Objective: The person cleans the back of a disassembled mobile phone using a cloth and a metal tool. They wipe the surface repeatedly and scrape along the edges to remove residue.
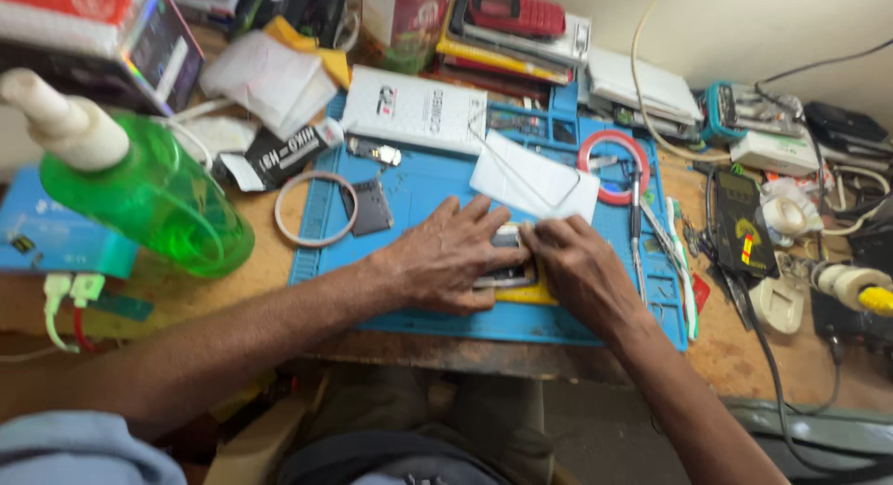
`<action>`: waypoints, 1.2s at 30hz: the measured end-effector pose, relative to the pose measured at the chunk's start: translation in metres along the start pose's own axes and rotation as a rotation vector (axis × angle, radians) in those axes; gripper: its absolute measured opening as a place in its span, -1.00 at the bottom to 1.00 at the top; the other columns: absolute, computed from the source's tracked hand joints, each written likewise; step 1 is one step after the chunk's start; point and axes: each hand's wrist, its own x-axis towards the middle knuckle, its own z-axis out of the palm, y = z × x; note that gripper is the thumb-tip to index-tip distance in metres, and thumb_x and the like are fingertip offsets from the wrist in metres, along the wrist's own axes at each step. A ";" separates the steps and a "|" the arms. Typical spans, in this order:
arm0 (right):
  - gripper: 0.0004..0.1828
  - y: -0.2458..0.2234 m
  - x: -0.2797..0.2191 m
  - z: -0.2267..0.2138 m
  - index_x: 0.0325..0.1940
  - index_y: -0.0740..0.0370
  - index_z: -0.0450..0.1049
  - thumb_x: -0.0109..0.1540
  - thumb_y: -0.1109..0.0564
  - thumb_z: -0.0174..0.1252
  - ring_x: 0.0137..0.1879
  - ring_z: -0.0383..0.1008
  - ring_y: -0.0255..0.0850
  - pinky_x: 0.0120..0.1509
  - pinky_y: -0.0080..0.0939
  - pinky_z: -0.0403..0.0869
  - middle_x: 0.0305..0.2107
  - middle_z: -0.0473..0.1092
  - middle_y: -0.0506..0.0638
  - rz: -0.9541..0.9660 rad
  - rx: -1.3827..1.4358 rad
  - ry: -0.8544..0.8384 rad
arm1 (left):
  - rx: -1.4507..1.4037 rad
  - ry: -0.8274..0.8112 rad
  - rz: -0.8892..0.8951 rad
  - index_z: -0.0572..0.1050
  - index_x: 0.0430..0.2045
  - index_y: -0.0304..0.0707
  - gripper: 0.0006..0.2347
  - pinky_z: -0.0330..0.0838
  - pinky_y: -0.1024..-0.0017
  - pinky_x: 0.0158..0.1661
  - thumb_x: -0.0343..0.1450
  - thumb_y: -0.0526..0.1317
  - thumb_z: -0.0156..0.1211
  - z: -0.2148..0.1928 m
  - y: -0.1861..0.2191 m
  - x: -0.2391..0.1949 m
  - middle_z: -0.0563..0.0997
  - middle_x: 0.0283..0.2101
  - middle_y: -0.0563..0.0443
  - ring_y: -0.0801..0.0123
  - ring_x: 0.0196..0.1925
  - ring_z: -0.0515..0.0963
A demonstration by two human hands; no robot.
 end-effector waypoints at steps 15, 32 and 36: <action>-0.56 0.006 0.001 0.005 0.15 0.14 0.54 0.17 0.31 0.17 -0.03 0.44 0.06 0.08 -0.04 0.48 -0.12 0.45 0.13 -0.013 0.091 0.051 | -0.018 0.008 -0.003 0.52 0.02 0.00 -0.51 0.31 0.05 -0.14 0.22 0.08 0.33 0.005 0.003 -0.003 0.39 -0.03 -0.18 0.01 0.07 0.37; -0.44 0.021 0.004 0.006 0.19 0.01 0.55 0.11 0.30 0.18 -0.02 0.42 0.00 0.09 -0.06 0.47 -0.10 0.43 0.09 -0.057 0.082 -0.002 | -0.036 0.003 -0.030 0.53 0.05 0.02 -0.51 0.30 0.08 -0.11 0.22 0.05 0.31 0.001 0.003 -0.005 0.38 -0.08 -0.17 0.04 0.06 0.36; -0.47 0.028 0.006 0.007 0.17 -0.04 0.58 0.13 0.31 0.19 -0.08 0.41 -0.04 0.07 -0.08 0.47 -0.13 0.43 0.09 -0.007 0.027 -0.030 | -0.012 -0.042 -0.056 0.51 0.11 0.04 -0.45 0.29 0.07 -0.17 0.17 0.03 0.30 -0.003 -0.002 0.002 0.37 -0.14 -0.19 0.04 0.02 0.35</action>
